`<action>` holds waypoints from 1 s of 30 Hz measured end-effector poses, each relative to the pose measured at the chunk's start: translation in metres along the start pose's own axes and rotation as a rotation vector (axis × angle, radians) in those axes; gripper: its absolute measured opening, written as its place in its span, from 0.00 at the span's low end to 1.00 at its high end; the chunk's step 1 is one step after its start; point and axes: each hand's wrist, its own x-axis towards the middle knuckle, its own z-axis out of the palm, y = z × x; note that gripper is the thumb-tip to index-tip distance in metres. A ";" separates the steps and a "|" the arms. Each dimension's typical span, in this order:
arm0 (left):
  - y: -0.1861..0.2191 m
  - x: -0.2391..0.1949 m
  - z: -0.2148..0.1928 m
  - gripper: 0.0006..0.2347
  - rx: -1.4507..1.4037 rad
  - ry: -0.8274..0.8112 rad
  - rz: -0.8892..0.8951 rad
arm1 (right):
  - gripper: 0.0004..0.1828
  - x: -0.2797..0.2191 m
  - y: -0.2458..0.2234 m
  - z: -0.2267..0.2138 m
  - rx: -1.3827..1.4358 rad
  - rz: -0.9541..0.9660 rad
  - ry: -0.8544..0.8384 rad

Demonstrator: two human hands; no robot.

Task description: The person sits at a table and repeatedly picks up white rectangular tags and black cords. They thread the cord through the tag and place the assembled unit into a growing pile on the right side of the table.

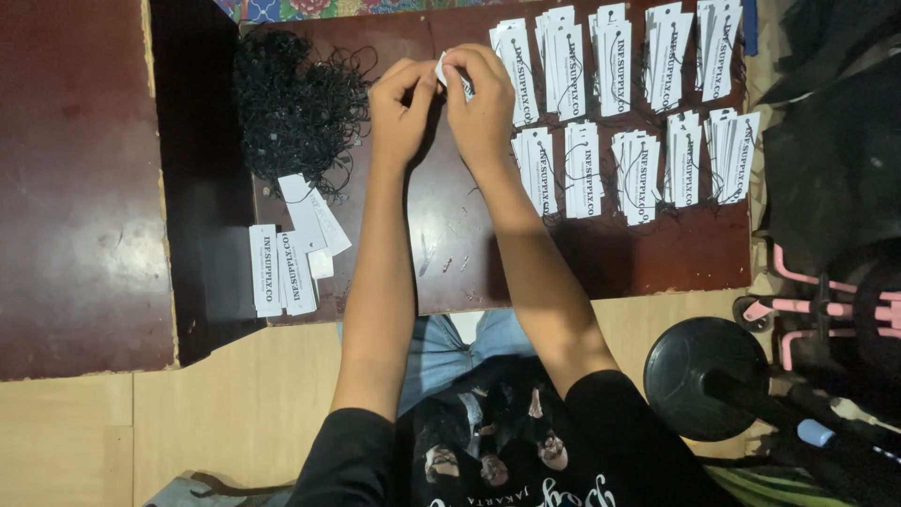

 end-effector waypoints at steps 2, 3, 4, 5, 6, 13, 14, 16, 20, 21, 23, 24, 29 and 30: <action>-0.006 0.000 0.001 0.08 0.014 0.046 0.000 | 0.05 -0.002 -0.001 0.005 -0.016 -0.057 0.015; -0.008 0.000 0.001 0.08 0.029 0.091 -0.001 | 0.05 -0.002 -0.001 0.008 -0.031 -0.113 0.030; -0.011 0.001 0.001 0.08 0.028 0.089 0.000 | 0.05 -0.003 -0.008 0.006 -0.033 -0.112 0.031; -0.013 0.001 0.001 0.07 0.034 0.161 -0.019 | 0.06 -0.003 -0.014 0.006 -0.028 -0.129 0.048; -0.015 0.001 0.001 0.07 0.041 0.233 -0.037 | 0.08 -0.004 -0.021 0.005 -0.023 -0.145 0.064; -0.020 0.001 -0.001 0.08 0.146 0.444 -0.046 | 0.13 -0.016 -0.068 -0.013 0.354 -0.235 -0.032; -0.022 0.000 -0.001 0.07 0.136 0.486 -0.081 | 0.10 -0.022 -0.073 -0.013 0.447 -0.249 -0.054; -0.025 0.002 -0.002 0.07 0.127 0.535 -0.115 | 0.07 -0.029 -0.083 -0.012 0.543 -0.268 -0.081; -0.024 0.000 -0.003 0.06 -0.084 0.608 -0.197 | 0.09 -0.035 -0.093 -0.008 0.602 -0.219 -0.051; -0.022 0.004 -0.003 0.07 -0.264 0.607 -0.228 | 0.08 -0.031 -0.093 -0.007 0.511 -0.235 -0.022; -0.027 0.004 -0.006 0.07 -0.245 0.553 -0.179 | 0.07 -0.028 -0.088 -0.004 0.491 -0.238 -0.010; -0.029 0.003 -0.007 0.07 -0.221 0.498 -0.131 | 0.07 -0.028 -0.086 -0.001 0.474 -0.238 0.004; -0.017 0.001 -0.003 0.20 -0.410 0.009 -0.183 | 0.06 -0.021 -0.067 0.004 0.540 -0.184 0.073; -0.025 -0.002 0.002 0.23 -0.404 -0.102 -0.251 | 0.04 -0.018 -0.060 0.007 0.601 -0.196 0.106</action>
